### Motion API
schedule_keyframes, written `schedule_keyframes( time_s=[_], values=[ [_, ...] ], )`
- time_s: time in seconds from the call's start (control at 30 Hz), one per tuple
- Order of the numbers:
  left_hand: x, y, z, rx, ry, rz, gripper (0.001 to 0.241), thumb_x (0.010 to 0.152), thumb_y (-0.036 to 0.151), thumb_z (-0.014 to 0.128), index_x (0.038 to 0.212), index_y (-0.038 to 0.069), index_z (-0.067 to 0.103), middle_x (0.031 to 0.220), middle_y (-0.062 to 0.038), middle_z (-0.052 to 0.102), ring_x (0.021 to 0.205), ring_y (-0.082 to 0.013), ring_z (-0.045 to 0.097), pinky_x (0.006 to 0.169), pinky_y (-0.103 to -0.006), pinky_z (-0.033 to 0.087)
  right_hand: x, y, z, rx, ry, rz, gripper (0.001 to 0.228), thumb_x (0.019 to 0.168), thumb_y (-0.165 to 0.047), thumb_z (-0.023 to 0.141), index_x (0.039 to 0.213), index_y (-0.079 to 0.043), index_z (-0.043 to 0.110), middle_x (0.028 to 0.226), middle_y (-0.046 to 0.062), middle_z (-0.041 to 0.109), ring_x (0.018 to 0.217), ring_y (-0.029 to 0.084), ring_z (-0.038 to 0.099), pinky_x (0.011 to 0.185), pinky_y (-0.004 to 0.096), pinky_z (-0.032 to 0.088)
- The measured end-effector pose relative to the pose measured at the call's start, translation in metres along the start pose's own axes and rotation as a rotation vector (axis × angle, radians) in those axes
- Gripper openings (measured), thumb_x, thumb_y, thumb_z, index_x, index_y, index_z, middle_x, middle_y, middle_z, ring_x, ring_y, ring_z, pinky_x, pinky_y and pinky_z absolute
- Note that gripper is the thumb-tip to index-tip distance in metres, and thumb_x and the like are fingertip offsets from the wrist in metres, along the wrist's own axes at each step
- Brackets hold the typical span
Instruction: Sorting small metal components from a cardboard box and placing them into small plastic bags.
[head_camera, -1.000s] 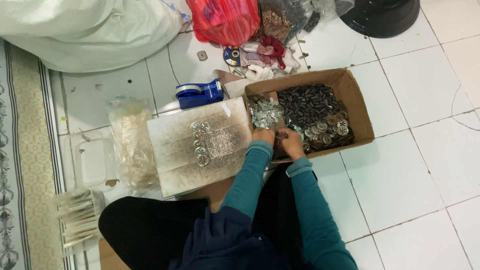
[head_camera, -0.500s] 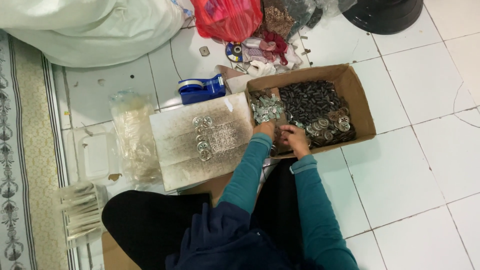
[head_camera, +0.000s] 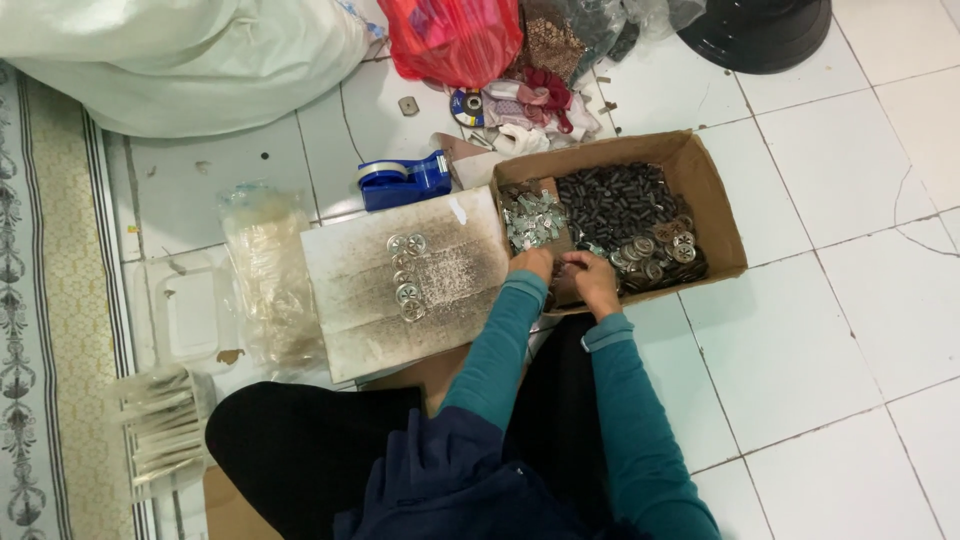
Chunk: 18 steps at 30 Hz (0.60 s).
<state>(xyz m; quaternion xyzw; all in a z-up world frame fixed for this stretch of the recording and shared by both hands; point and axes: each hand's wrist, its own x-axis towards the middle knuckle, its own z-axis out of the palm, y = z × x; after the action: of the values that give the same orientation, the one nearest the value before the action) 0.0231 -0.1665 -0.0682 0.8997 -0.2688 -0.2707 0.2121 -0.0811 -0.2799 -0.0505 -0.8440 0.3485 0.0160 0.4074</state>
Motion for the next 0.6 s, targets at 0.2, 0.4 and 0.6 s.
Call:
schedule_keyframes(
  time_s=[0.2,0.4,0.6],
  values=[
    [-0.036,0.005,-0.024,-0.191,0.120,0.028,0.010,0.095,0.008,0.058,0.102,0.004,0.065,0.095,-0.023,0.075,0.094,-0.0392,0.075,0.083,-0.0519,0.061,-0.025,-0.034,-0.012,0.212,-0.013,-0.044,0.023,0.095,-0.017,0.065,0.114,-0.019,0.079,0.102,0.013,0.076,0.093,0.024,0.074,0.079,0.036,0.061],
    [-0.115,-0.056,-0.090,-0.530,0.305,-0.135,0.019,0.103,0.023,0.058,0.116,0.011,0.066,0.110,-0.020,0.076,0.109,-0.0400,0.071,0.095,-0.0557,0.057,-0.053,-0.107,0.030,0.409,-0.143,-0.184,0.023,0.093,-0.015,0.072,0.114,-0.005,0.074,0.093,0.014,0.072,0.083,0.018,0.067,0.076,0.029,0.059],
    [-0.146,-0.149,-0.099,-0.247,0.705,-0.216,0.011,0.093,0.027,0.075,0.098,0.020,0.068,0.104,-0.004,0.067,0.096,-0.0255,0.068,0.079,-0.0398,0.059,-0.042,-0.146,0.135,0.248,-0.189,-0.371,0.015,0.092,-0.017,0.077,0.104,-0.009,0.077,0.089,0.012,0.075,0.082,0.023,0.071,0.075,0.039,0.059]
  ],
)
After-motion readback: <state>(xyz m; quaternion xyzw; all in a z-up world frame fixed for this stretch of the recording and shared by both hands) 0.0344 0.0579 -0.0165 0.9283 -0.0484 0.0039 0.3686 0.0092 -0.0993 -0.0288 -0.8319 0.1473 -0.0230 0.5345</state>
